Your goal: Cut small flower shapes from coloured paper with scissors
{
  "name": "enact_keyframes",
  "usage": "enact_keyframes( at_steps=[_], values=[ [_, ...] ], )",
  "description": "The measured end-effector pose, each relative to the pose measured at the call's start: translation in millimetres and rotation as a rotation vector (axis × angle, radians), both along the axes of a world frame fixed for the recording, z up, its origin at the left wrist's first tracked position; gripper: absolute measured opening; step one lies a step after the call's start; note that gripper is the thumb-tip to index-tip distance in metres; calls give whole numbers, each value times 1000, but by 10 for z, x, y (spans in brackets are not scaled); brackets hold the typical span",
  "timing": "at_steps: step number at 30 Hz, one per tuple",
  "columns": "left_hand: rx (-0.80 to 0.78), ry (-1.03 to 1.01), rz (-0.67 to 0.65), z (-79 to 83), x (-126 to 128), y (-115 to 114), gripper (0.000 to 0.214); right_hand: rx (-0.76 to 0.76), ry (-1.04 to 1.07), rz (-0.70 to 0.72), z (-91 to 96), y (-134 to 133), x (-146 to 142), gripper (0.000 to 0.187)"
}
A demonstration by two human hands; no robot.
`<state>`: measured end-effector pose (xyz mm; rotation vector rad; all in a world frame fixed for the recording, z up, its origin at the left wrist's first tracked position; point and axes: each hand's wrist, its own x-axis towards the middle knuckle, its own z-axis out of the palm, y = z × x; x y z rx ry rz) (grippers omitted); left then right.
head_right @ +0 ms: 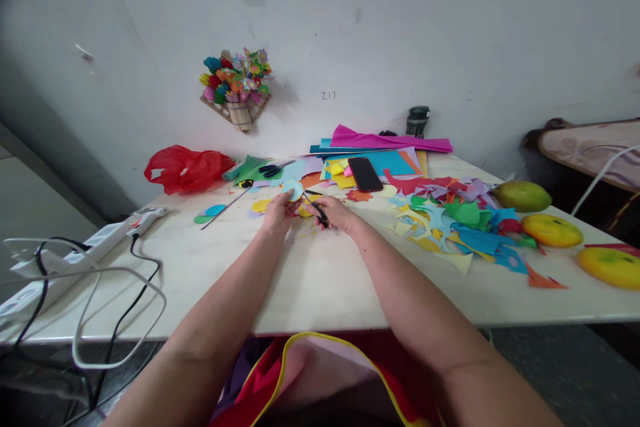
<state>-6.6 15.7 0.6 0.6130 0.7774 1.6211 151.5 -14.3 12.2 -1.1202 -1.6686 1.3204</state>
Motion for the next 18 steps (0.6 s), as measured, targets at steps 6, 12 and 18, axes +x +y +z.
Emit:
enact_keyframes(
  at_steps=[6, 12, 18],
  values=[
    [-6, -29, -4, 23, 22, -21, 16, 6, 8, 6, -24, 20, 1, 25],
    [-19, -61, -2, 40, 29, -36, 17, 13, 3, 0, -31, 36, -2, 24],
    [-31, -70, 12, 45, 41, -44, 16, 27, 4, 1, -25, 27, -3, 25]
  ],
)
